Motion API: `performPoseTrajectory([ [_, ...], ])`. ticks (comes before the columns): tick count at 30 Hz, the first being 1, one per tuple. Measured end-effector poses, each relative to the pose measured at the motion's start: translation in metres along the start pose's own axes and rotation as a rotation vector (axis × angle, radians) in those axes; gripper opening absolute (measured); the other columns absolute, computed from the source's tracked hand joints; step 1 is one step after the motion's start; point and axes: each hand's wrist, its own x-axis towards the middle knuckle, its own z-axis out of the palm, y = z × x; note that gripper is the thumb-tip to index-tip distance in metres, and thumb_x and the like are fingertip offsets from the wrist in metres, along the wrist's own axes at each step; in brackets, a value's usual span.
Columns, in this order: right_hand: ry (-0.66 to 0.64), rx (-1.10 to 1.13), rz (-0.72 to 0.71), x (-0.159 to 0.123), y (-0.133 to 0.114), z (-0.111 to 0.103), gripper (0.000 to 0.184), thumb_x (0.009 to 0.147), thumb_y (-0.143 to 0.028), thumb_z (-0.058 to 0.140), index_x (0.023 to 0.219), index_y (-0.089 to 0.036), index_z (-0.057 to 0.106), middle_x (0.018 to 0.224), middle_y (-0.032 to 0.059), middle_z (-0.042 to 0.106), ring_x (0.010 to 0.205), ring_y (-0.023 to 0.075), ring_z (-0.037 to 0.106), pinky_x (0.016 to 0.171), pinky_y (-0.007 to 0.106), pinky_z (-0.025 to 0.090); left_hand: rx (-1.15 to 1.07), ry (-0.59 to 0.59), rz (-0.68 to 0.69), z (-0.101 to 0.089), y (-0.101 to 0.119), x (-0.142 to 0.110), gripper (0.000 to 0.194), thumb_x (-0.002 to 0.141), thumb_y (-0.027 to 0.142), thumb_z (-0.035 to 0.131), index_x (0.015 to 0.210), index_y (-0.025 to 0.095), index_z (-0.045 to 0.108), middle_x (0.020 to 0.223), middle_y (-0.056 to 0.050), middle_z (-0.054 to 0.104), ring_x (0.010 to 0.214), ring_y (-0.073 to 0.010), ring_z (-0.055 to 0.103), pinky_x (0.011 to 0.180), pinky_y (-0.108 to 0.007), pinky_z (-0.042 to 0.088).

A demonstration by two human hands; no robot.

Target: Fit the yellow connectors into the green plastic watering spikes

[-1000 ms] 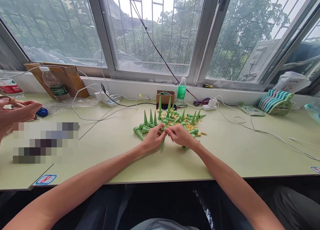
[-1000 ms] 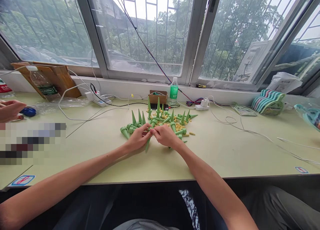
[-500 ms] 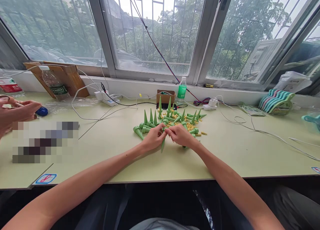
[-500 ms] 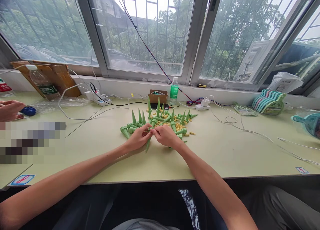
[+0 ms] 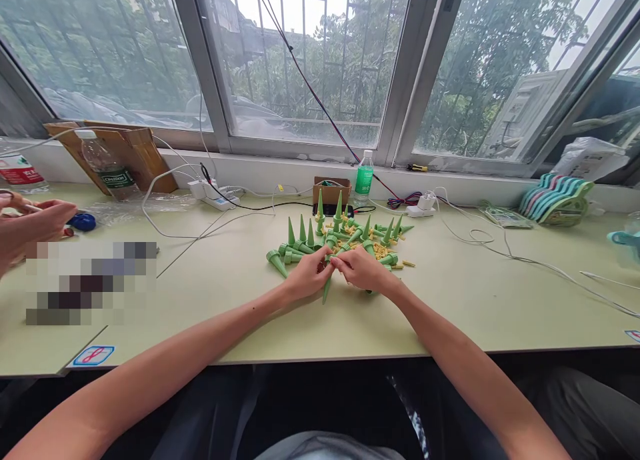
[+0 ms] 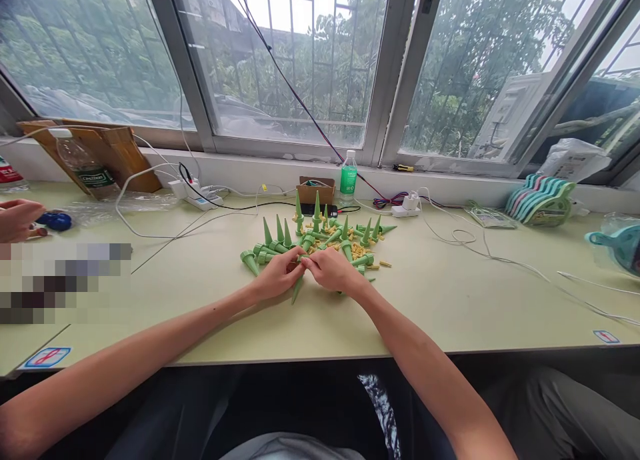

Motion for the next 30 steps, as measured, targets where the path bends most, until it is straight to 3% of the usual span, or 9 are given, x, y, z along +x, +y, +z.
performPoseTrajectory([
  [9,-0.001,-0.027,0.016,-0.0001,-0.0016,-0.0009,0.045,0.098,-0.030,0.041,0.055,-0.017,0.041,0.050,-0.0029,0.035,0.050,0.0095,0.025,0.052,0.028,0.020,0.025,-0.005,0.006,-0.0010,0.0011,-0.0002,0.021,0.090,0.036,0.045,0.093,0.018,0.055,0.056,0.005,0.046,0.052,-0.0108,0.038,0.052,-0.023,0.029],
  [18,0.002,-0.023,0.004,-0.0004,0.0006,-0.0002,0.048,0.099,-0.036,0.040,0.055,-0.017,0.044,0.049,-0.0023,0.037,0.047,0.0092,0.026,0.052,0.028,0.019,0.020,-0.008,-0.006,-0.0014,0.0038,-0.0002,0.019,0.088,0.034,0.046,0.092,0.018,0.055,0.054,0.005,0.044,0.051,-0.0107,0.036,0.051,-0.023,0.028],
  [30,0.000,-0.018,0.000,-0.0001,0.0003,0.0006,0.045,0.098,-0.031,0.040,0.055,-0.017,0.042,0.050,-0.0025,0.036,0.049,0.0094,0.025,0.053,0.028,0.020,0.050,-0.008,0.006,-0.0007,0.0016,-0.0001,0.016,0.089,0.032,0.044,0.092,0.019,0.053,0.055,0.006,0.043,0.051,-0.0106,0.036,0.052,-0.023,0.028],
])
